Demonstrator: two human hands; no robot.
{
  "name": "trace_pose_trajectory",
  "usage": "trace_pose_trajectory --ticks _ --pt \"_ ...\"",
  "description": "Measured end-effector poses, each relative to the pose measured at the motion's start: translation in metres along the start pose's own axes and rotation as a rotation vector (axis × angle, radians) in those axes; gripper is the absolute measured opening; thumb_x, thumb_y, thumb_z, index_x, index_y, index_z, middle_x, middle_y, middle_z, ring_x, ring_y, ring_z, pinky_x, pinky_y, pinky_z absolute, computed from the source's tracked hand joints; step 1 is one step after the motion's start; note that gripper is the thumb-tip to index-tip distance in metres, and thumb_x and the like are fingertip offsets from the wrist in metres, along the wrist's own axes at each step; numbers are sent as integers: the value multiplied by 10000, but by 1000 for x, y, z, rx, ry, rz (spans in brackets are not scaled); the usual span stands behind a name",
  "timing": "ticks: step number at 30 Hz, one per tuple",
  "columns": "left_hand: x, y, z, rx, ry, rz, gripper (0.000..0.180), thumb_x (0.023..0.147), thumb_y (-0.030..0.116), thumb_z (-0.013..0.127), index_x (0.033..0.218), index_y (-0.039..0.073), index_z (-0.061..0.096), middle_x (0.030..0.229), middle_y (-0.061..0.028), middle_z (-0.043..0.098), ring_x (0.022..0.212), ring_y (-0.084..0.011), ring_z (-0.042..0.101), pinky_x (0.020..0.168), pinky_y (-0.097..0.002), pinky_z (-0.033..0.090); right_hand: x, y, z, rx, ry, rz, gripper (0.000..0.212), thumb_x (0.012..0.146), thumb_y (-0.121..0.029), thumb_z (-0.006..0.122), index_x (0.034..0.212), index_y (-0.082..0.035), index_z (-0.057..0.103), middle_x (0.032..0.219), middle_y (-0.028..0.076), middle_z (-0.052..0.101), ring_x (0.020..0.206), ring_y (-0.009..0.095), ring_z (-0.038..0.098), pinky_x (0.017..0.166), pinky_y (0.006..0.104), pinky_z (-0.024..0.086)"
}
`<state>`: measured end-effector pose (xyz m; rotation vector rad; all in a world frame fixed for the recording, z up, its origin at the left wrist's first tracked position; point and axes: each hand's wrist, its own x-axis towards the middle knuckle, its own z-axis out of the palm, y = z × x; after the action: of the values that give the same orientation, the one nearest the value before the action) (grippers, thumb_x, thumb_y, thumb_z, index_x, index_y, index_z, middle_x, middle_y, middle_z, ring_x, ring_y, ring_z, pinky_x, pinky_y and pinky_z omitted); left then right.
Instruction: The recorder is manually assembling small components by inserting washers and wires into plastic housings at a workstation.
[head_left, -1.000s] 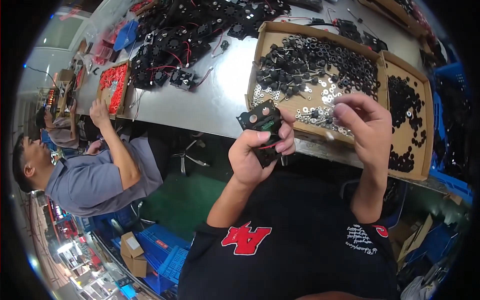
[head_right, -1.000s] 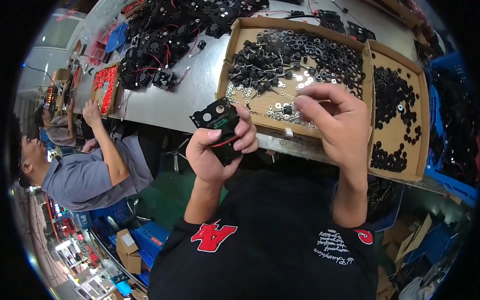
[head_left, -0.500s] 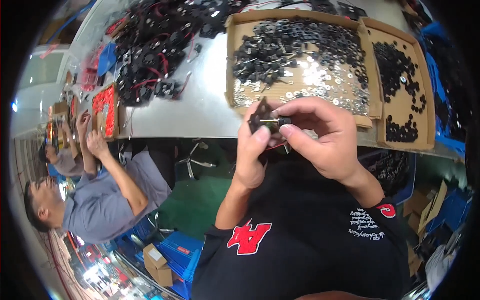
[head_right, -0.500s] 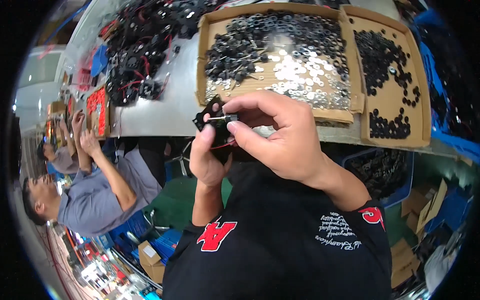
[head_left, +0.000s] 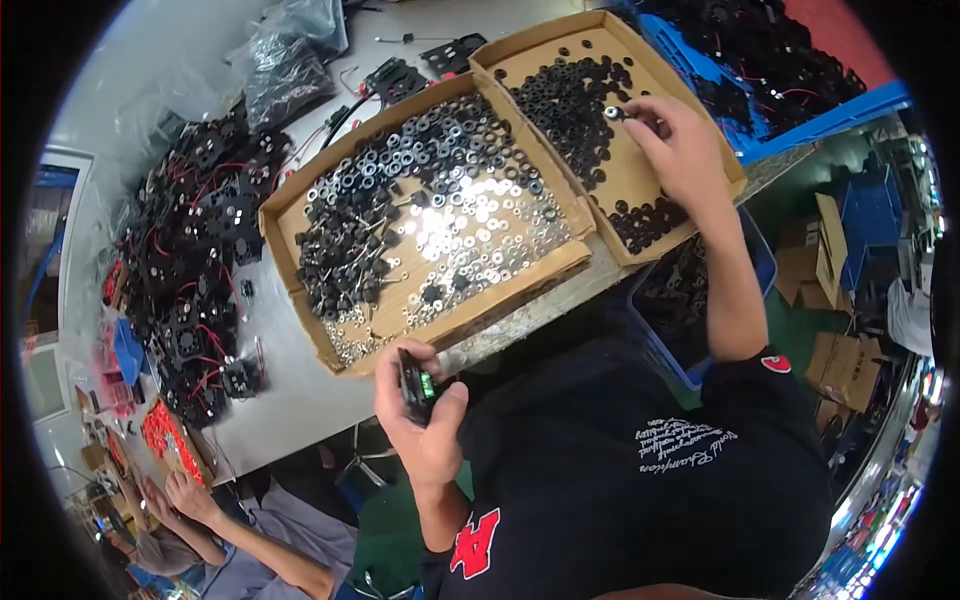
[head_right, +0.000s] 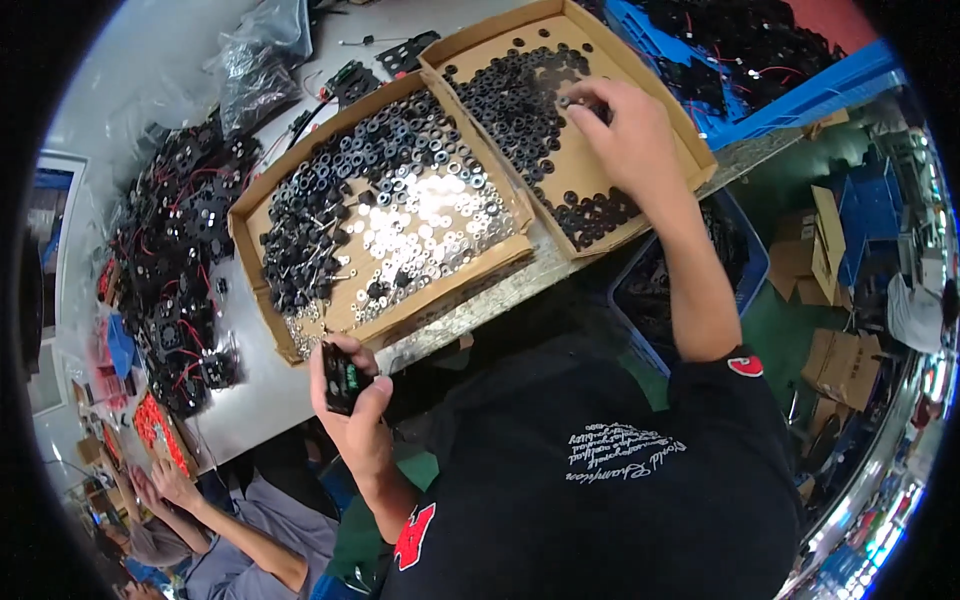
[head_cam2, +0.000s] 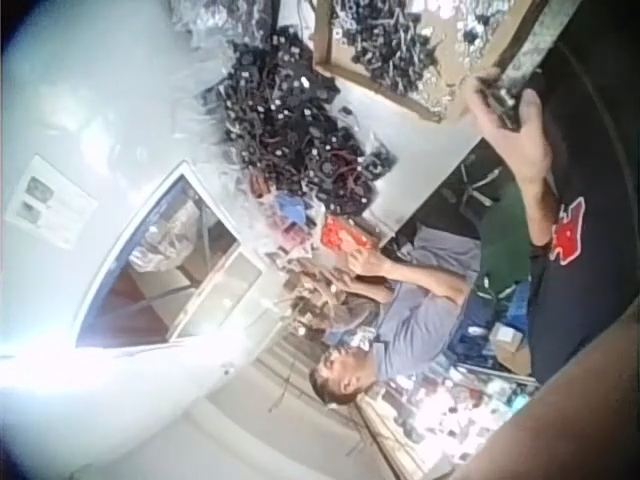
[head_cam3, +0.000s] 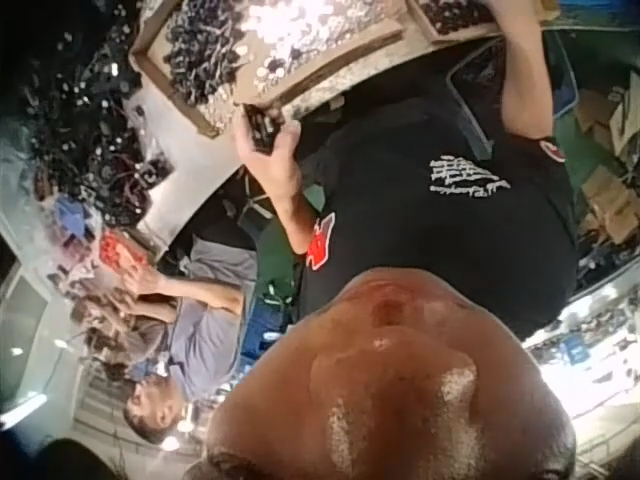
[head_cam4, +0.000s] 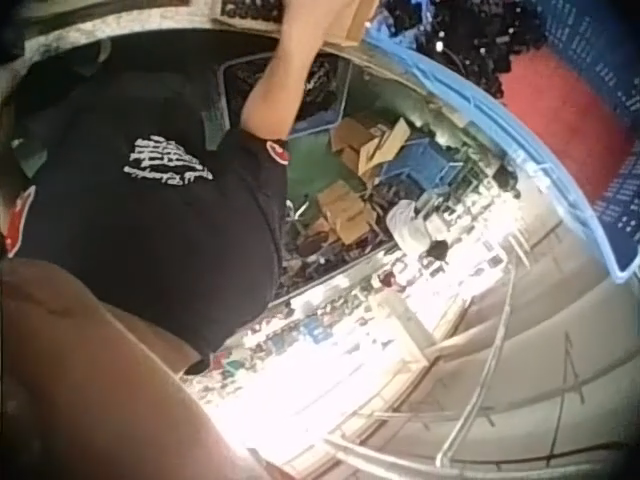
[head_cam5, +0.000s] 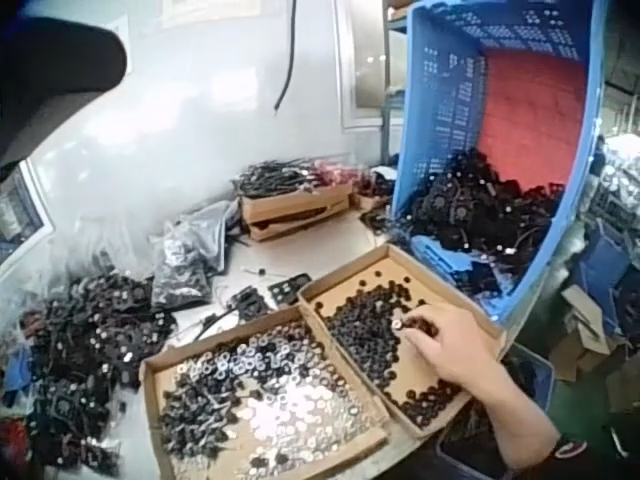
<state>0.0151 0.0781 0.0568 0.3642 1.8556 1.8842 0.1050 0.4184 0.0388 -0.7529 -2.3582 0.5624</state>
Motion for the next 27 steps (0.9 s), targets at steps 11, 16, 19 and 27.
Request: trace_pose_trajectory --ticks 11,16,19,27 --pt "4 -7 17 58 -130 -68 346 728 -13 579 1071 -10 534 881 -60 532 807 -138 539 768 -258 468 64 35 26 -540 -429 -40 176 750 -118 585 816 17 676 788 242 647 771 405 640 719 495 509" --pt "8 -19 23 63 -195 48 210 842 -14 610 1033 9 524 924 -62 543 832 -130 526 790 -259 453 58 20 24 -276 -333 74 170 722 -113 616 742 43 679 706 252 631 662 402 638 651 477 523" --pt "12 -19 41 -13 -65 108 203 872 49 632 1040 -5 531 936 -75 564 833 -136 512 776 -267 434 17 -37 9 360 -458 -17 308 832 -280 683 937 9 697 789 113 692 708 202 656 662 345 510" --pt "34 -12 44 391 -150 593 213 905 107 620 1051 -25 538 957 -93 542 880 -211 515 823 -330 426 -70 -109 33 1358 -802 498 216 894 -190 688 981 8 687 782 15 648 673 74 574 618 223 473"
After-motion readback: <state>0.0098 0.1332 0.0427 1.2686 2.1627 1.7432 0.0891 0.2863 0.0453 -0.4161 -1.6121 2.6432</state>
